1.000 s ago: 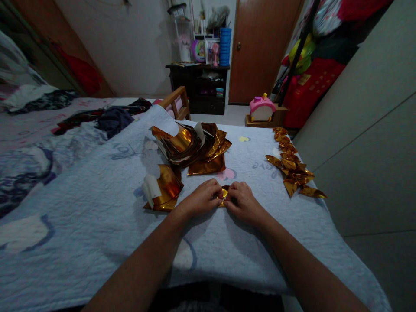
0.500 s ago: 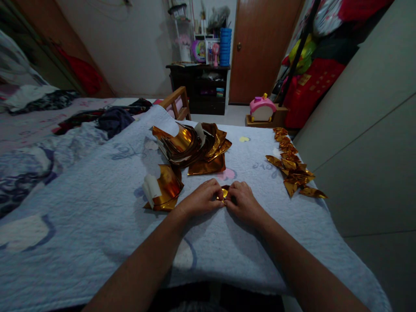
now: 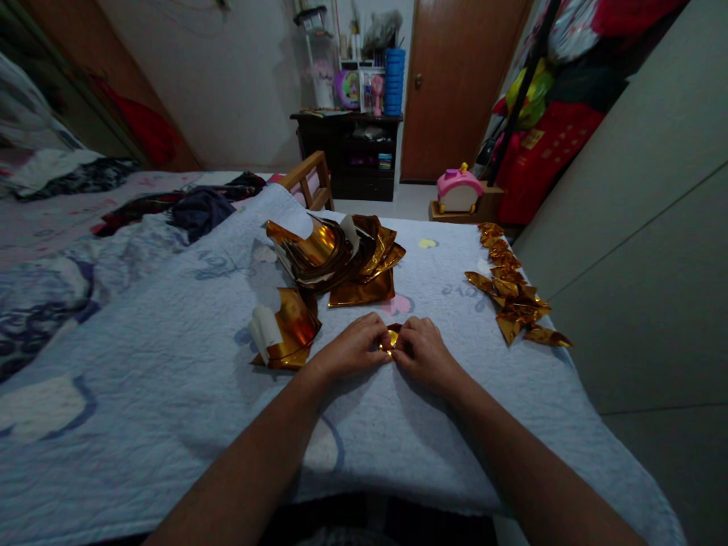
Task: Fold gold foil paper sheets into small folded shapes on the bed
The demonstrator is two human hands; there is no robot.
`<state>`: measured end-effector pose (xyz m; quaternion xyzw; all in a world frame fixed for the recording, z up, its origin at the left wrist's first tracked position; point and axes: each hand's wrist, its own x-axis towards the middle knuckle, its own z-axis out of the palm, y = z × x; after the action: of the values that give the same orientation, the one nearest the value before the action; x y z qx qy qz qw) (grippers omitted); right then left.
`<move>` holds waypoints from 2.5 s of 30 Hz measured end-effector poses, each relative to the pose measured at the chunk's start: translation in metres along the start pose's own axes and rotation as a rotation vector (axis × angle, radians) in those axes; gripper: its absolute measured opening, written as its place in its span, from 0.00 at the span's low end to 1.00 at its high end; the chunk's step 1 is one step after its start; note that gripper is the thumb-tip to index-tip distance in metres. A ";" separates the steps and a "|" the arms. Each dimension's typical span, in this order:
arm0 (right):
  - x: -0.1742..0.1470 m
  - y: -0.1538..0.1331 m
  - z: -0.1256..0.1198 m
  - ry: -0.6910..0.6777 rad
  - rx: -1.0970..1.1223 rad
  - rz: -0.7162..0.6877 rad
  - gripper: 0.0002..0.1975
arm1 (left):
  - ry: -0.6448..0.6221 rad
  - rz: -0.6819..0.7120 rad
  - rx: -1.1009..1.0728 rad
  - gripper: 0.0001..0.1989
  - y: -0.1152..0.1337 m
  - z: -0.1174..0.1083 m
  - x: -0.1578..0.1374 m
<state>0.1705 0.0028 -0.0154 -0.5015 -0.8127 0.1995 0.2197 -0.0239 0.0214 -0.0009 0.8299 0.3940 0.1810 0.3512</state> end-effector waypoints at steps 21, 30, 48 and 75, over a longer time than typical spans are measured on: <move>-0.002 0.003 0.001 0.009 0.013 -0.022 0.02 | -0.006 0.001 0.018 0.05 0.003 -0.001 0.001; -0.003 -0.001 -0.001 0.001 -0.026 -0.024 0.02 | -0.008 0.008 0.015 0.04 0.001 0.000 0.002; -0.006 -0.005 -0.003 -0.035 -0.127 -0.035 0.03 | -0.006 0.016 0.010 0.04 0.000 0.000 0.001; -0.017 0.018 -0.014 0.007 -0.157 -0.016 0.17 | 0.022 0.003 -0.004 0.05 0.004 0.000 0.000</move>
<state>0.1977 -0.0034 -0.0164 -0.5114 -0.8289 0.1320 0.1841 -0.0224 0.0195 0.0019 0.8277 0.3962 0.1913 0.3482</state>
